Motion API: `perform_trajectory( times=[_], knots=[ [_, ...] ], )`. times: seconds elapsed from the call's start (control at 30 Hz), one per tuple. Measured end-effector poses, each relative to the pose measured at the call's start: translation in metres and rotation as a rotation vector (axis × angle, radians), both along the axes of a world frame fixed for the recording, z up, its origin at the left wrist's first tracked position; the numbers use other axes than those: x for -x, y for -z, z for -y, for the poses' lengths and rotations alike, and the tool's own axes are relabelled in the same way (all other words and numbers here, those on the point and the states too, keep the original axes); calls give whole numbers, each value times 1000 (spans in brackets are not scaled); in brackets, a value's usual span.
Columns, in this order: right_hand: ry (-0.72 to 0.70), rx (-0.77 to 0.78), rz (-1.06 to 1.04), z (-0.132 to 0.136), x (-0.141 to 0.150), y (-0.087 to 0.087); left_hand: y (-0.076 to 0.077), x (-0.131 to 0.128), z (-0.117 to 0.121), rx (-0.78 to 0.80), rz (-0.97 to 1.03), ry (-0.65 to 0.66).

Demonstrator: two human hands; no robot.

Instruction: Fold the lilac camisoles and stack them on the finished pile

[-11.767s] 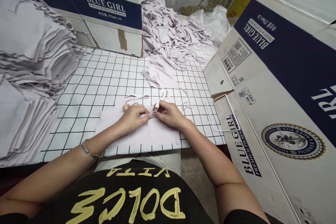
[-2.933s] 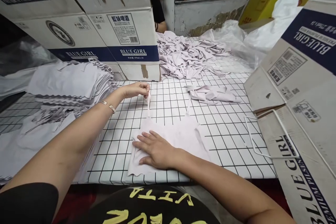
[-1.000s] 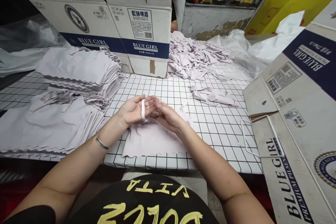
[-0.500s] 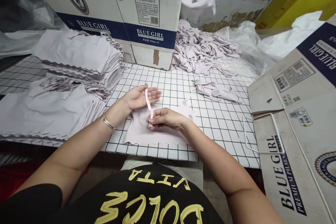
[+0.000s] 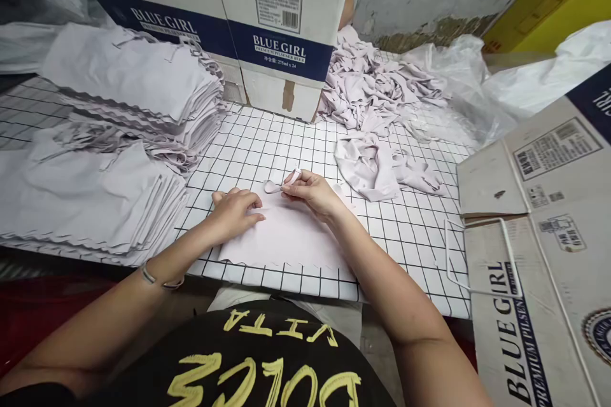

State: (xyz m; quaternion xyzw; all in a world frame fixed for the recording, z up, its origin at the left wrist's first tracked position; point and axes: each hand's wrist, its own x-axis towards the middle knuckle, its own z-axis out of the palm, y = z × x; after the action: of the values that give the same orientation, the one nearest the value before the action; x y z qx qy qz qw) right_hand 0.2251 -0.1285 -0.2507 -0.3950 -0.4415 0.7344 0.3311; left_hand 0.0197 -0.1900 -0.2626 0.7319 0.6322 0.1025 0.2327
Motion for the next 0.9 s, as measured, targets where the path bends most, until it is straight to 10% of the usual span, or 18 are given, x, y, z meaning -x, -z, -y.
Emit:
perform_trajectory(
  times=[0.43,0.9],
  knots=[
    [-147,-560,346,15,21,39,3,-4,1,15,176,-104],
    [-88,-562,346,24,28,44,7,-5,1,4,174,-90]
  ],
)
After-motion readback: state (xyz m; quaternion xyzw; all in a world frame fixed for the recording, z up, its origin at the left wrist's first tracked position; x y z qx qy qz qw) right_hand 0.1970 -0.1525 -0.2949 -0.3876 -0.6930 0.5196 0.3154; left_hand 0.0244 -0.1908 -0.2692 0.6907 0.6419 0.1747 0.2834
